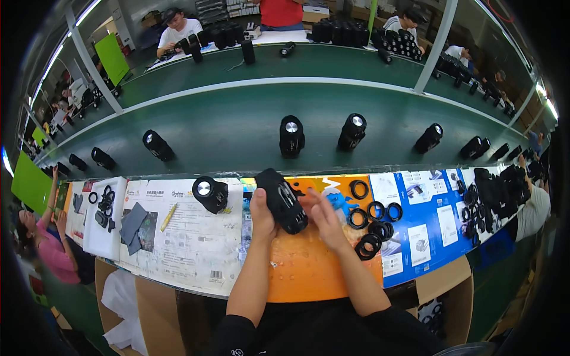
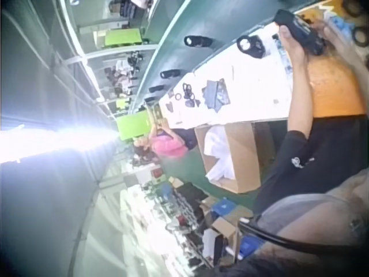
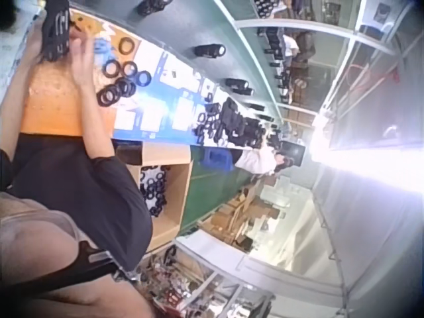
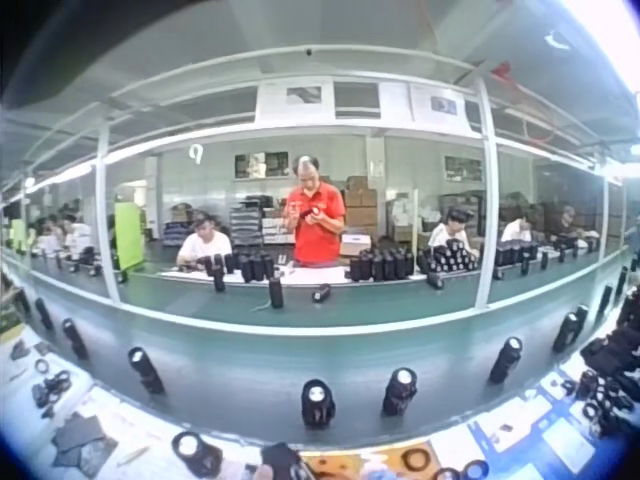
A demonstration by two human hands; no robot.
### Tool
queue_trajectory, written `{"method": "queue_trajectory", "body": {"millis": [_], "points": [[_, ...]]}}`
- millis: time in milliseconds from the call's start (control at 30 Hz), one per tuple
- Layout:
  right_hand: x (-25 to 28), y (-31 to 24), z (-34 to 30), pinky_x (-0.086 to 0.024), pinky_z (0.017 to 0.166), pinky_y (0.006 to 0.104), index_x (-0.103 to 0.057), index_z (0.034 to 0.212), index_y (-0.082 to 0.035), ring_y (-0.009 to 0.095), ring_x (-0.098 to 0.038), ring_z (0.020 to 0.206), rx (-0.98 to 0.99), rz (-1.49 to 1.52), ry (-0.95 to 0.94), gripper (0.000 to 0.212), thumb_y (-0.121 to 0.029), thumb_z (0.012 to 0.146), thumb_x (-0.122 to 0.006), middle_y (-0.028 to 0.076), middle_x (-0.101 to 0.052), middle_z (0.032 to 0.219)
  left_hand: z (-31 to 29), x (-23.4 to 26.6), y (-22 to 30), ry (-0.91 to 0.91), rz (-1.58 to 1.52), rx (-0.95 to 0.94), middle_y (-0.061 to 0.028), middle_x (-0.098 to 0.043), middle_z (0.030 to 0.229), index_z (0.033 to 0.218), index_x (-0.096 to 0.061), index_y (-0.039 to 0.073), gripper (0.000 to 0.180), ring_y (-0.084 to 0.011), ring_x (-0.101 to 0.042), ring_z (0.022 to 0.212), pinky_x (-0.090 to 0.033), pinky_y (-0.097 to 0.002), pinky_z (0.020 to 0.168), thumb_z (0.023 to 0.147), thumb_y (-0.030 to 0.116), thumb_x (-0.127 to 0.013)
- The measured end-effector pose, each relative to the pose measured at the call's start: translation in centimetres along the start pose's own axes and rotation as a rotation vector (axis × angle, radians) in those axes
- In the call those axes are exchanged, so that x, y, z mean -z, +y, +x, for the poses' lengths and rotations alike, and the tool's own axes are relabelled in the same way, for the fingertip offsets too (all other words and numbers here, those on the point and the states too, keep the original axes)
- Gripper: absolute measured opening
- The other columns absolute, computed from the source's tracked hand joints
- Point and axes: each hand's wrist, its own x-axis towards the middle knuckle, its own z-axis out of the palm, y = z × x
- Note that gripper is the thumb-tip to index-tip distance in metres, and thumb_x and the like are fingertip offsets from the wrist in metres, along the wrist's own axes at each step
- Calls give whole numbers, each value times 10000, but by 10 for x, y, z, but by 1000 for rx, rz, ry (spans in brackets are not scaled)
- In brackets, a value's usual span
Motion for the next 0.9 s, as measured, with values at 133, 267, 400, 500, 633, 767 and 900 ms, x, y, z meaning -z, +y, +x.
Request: {"method": "queue_trajectory", "body": {"millis": [133,267,400,500,633,767,900], "points": [[-30,20,-8,-493,1218,378,-365,1719,-28,207,-587,1443,3,-107,-137,829,-143,1045,-835,111,-574,1564,4,-9,11,-35,74,-115,-195,-763,1277,1434,-605,-26,803,-286,-765,1142,-646,-418,1011,1106,706,-553],[-19,18,-4,-515,1201,363,-367,1718,-24,200,-619,1405,-59,-139,-178,857,-95,1017,-854,100,-567,1570,3,-6,25,-114,-32,-129,-179,-735,1271,1512,-531,-14,796,-297,-752,1168,-637,-434,1044,1053,602,-737],[-23,16,-5,-520,1199,362,-346,1731,-22,200,-627,1402,-59,-115,-212,891,-70,1005,-859,106,-565,1585,8,3,31,-194,23,-64,-167,-712,1273,1500,-536,-15,867,-301,-756,1146,-660,-445,984,983,623,-814],[-27,13,-9,-498,1235,395,-317,1738,6,231,-602,1434,-14,-145,-147,933,-39,985,-867,139,-551,1599,9,1,14,-176,-78,-38,-165,-719,1218,1471,-546,-7,894,-288,-769,1103,-667,-429,958,960,675,-814],[-22,19,-10,-509,1232,404,-309,1740,12,236,-612,1428,0,-175,-107,946,-36,980,-870,153,-549,1602,8,-6,10,-185,-127,-43,-151,-724,1163,1422,-563,-1,905,-279,-776,1068,-669,-414,945,920,697,-848],[-18,23,-11,-525,1209,376,-309,1745,1,216,-627,1413,2,-172,-105,939,0,982,-856,128,-566,1589,6,-6,8,-244,-3,-81,-150,-694,1203,1447,-547,23,868,-289,-757,1115,-654,-439,992,932,649,-861],[-17,23,-10,-530,1202,378,-313,1739,13,217,-629,1409,4,-138,-119,939,2,977,-860,129,-567,1587,5,-6,8,-235,-13,-95,-152,-694,1201,1445,-542,23,872,-290,-755,1105,-648,-432,1002,921,632,-879]]}}
